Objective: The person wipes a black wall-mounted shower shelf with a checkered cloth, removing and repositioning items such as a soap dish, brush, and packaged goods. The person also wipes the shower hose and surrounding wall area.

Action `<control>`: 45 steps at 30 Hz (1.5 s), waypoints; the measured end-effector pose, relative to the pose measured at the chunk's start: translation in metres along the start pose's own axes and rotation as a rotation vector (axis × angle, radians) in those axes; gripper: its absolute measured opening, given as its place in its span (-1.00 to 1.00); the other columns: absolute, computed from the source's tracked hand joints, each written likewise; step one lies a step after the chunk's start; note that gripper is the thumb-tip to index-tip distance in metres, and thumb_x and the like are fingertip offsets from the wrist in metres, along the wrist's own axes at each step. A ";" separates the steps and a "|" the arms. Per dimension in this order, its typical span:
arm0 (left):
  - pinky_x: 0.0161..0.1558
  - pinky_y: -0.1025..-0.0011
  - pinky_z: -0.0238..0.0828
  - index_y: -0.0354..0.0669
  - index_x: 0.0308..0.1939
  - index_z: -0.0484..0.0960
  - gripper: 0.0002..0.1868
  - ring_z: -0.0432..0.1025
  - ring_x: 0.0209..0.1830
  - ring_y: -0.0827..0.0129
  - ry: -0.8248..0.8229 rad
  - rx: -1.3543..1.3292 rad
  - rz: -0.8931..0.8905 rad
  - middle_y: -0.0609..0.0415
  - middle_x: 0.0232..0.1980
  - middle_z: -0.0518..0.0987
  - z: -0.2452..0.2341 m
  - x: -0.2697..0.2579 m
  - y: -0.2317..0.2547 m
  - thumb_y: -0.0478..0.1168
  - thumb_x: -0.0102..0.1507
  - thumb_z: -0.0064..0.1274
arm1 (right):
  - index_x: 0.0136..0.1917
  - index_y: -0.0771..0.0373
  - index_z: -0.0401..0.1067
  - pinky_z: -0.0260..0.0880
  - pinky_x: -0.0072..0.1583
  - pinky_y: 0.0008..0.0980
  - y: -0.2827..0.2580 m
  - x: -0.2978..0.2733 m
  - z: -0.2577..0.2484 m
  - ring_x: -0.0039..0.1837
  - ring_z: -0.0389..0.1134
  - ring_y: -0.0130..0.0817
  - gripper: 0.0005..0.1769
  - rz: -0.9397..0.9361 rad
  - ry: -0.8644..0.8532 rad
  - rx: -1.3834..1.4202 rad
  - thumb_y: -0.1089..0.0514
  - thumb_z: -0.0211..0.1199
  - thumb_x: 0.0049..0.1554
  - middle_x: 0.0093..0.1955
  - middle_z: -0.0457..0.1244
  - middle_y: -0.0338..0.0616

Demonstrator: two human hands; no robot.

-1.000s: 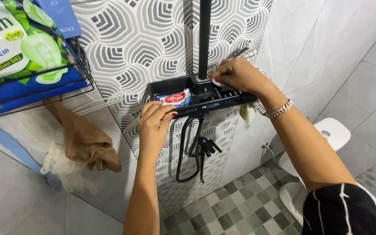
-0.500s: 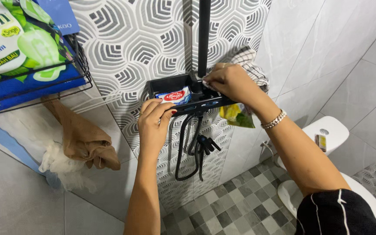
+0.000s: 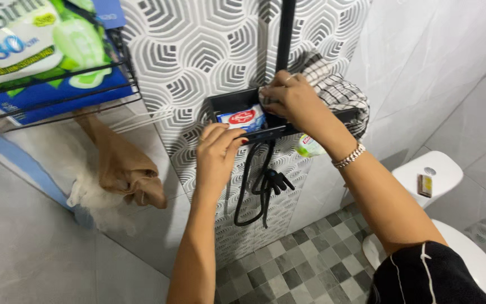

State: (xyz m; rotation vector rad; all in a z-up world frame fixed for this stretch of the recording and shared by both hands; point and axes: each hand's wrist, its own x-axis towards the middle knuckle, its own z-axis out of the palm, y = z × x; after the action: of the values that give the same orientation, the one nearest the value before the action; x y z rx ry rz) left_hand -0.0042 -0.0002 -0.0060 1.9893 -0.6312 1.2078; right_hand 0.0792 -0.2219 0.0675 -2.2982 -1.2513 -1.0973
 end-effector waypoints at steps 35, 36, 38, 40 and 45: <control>0.03 0.21 0.41 -0.26 -0.10 0.68 -0.81 0.44 -0.02 0.10 0.023 0.022 0.044 -0.02 -0.17 0.59 -0.001 0.003 0.017 -0.34 0.20 0.23 | 0.09 0.16 0.61 0.37 -0.15 -0.21 0.027 -0.044 -0.091 -0.27 0.40 -0.19 -0.73 0.608 0.006 -0.176 -0.03 0.22 0.41 -0.23 0.39 -0.04; 0.03 0.20 0.40 -0.26 -0.10 0.68 -0.81 0.44 -0.02 0.10 0.021 0.024 0.042 -0.02 -0.17 0.59 -0.002 0.004 0.018 -0.34 0.21 0.23 | 0.16 0.19 0.61 0.36 -0.16 -0.24 0.028 -0.054 -0.107 -0.28 0.39 -0.21 -0.74 0.658 0.061 -0.184 0.00 0.23 0.45 -0.23 0.38 -0.02; 0.04 0.19 0.40 -0.27 -0.10 0.67 -0.82 0.43 -0.02 0.11 0.013 0.028 0.031 -0.01 -0.18 0.59 -0.002 0.004 0.022 -0.36 0.21 0.23 | 0.11 0.30 0.60 0.35 -0.19 -0.28 0.028 -0.073 -0.136 -0.22 0.41 -0.27 -0.72 0.678 0.130 -0.288 0.02 0.28 0.46 -0.12 0.39 0.02; 0.07 0.19 0.40 -0.25 -0.09 0.67 -0.81 0.44 0.01 0.10 0.016 0.031 0.016 -0.01 -0.16 0.58 -0.003 0.008 0.025 -0.36 0.22 0.23 | 0.09 0.33 0.59 0.33 -0.22 -0.22 0.025 -0.090 -0.151 -0.27 0.39 -0.17 -0.75 0.763 0.148 -0.366 0.08 0.29 0.36 -0.18 0.39 0.10; 0.34 0.01 0.25 -0.23 0.05 0.60 -0.68 0.43 0.19 0.04 0.182 0.212 0.100 0.01 0.07 0.57 0.014 0.006 0.058 -0.35 0.21 0.18 | 0.14 0.30 0.52 0.30 -0.16 -0.28 0.019 -0.105 -0.132 -0.23 0.36 -0.25 -0.74 0.862 0.122 -0.077 0.05 0.26 0.37 -0.17 0.38 0.10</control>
State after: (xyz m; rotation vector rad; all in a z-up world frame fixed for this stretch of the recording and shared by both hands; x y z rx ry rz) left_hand -0.0354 -0.0478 0.0142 2.0073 -0.5345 1.5527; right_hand -0.0032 -0.3703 0.0785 -2.3725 -0.1007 -0.9235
